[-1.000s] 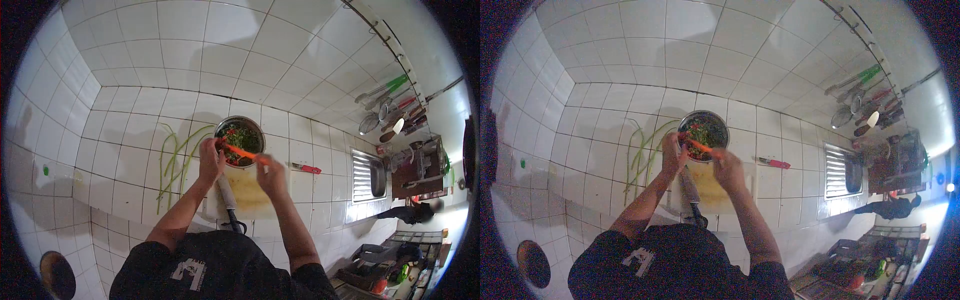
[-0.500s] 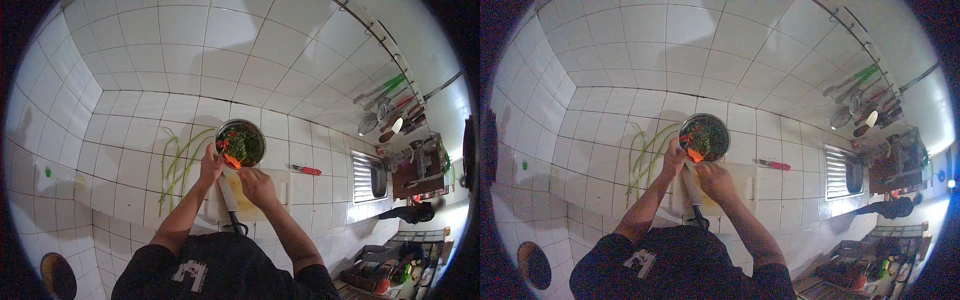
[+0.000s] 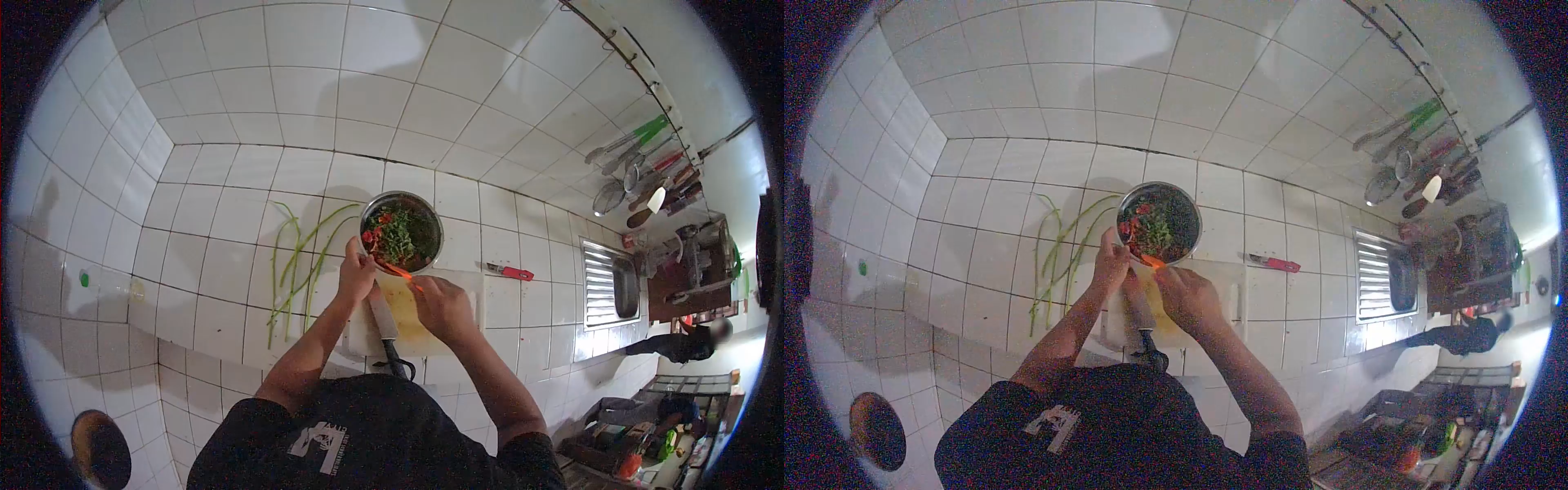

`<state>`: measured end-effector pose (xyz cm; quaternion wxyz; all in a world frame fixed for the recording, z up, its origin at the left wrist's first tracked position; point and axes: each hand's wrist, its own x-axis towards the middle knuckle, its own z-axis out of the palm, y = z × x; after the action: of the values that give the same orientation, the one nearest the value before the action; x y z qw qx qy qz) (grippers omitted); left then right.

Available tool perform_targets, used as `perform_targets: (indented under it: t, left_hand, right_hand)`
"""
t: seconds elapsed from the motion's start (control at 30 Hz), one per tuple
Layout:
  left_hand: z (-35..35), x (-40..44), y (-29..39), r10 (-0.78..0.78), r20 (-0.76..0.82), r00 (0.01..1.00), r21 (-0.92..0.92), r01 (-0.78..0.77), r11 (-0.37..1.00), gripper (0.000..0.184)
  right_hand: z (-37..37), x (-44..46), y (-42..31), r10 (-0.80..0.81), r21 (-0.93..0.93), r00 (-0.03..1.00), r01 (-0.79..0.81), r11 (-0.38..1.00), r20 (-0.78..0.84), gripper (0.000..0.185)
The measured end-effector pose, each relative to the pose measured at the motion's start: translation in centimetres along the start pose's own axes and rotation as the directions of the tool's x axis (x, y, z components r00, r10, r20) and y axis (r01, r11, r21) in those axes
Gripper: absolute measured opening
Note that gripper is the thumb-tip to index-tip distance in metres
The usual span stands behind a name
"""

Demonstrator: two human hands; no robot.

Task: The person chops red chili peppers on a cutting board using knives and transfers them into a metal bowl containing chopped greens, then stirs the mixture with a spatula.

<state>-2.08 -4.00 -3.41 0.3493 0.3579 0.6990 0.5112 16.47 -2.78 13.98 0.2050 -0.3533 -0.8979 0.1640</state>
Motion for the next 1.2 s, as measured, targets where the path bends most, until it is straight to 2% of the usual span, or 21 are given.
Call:
perform_targets:
  t: [0.1,0.17,0.27,0.4,0.5,0.57,0.63,0.7,0.73,0.77,0.83,0.9,0.97,1.07,1.1,1.17,1.2]
  left_hand:
    - [0.0,0.4,-0.5,0.078,0.022,0.997,-0.087,-0.076,0.993,0.063]
    - [-0.7,0.2,0.8,-0.035,0.048,0.998,-0.069,0.038,0.997,0.063]
    - [-0.6,0.7,-0.8,0.041,0.017,0.999,0.02,-0.042,0.999,0.063]
    - [-0.8,0.4,-0.5,0.087,0.04,0.995,0.011,-0.088,0.996,0.063]
    - [-1.0,0.2,0.3,0.091,0.044,0.995,0.018,-0.092,0.996,0.063]
    - [-0.9,0.3,0.7,0.041,0.03,0.999,0.022,-0.041,0.999,0.064]
    - [-0.7,0.6,0.5,-0.005,0.033,0.999,0.062,0.003,0.998,0.064]
    - [-1.2,0.8,0.5,-0.05,0.034,0.998,0.101,0.046,0.994,0.064]
    - [-1.3,0.8,0.6,-0.048,0.071,0.996,0.035,0.046,0.998,0.067]
    - [-1.3,0.8,0.8,-0.044,0.11,0.993,-0.032,0.048,0.998,0.069]
    - [-1.0,0.9,0.4,-0.046,0.101,0.994,-0.029,0.049,0.998,0.069]
    - [-0.9,1.1,0.1,-0.05,0.084,0.995,-0.023,0.052,0.998,0.07]
    - [-1.0,1.2,-0.1,0.07,0.052,0.996,0.054,-0.073,0.996,0.068]
    - [-1.4,1.7,0.3,0.01,0.127,0.992,0.048,-0.017,0.999,0.068]
    - [-1.2,1.8,-0.1,0.011,0.136,0.991,0.048,-0.018,0.999,0.068]
    - [-0.6,2.2,-1.2,0.156,0.095,0.983,-0.044,-0.152,0.987,0.067]
    - [-0.5,2.1,-0.7,0.157,0.099,0.983,-0.047,-0.153,0.987,0.067]
  right_hand:
    - [3.4,0.2,2.0,0.005,0.02,1.0,-0.005,1.0,0.02,0.014]
    - [4.1,0.7,2.2,-0.08,0.028,0.994,0.082,0.996,-0.076,0.014]
    - [3.4,1.3,2.4,-0.103,0.046,0.988,0.109,0.993,-0.118,0.014]
    - [1.9,1.8,2.4,0.011,0.042,0.998,-0.008,0.999,-0.068,0.014]
    - [1.4,2.5,3.0,-0.002,0.038,0.991,0.007,0.999,-0.134,0.013]
    - [1.2,3.1,3.9,-0.05,-0.002,0.974,0.051,0.999,-0.219,0.012]
    - [0.5,4.0,4.3,-0.024,-0.017,0.978,0.021,1.0,-0.208,0.011]
    - [0.8,4.4,5.6,0.09,0.043,0.968,-0.082,0.996,-0.235,0.011]
    - [1.0,4.4,5.7,0.216,0.053,0.96,-0.209,0.976,-0.179,0.012]
    - [1.6,4.4,6.2,0.215,0.052,0.96,-0.209,0.977,-0.18,0.012]
    - [2.6,4.4,6.8,0.276,0.13,0.93,-0.251,0.959,-0.244,0.012]
    - [2.0,4.7,7.0,0.25,0.116,0.935,-0.227,0.967,-0.252,0.011]
    - [1.1,5.0,6.0,0.228,0.106,0.938,-0.207,0.973,-0.26,0.011]
    - [1.0,5.0,4.5,0.172,0.075,0.949,-0.158,0.985,-0.263,0.01]
    - [1.9,4.9,4.4,0.16,0.064,0.966,-0.15,0.987,-0.205,0.01]
    - [3.2,4.8,4.6,0.152,0.05,0.977,-0.146,0.988,-0.151,0.011]
    - [3.5,5.0,4.5,0.144,0.063,0.977,-0.136,0.989,-0.157,0.011]
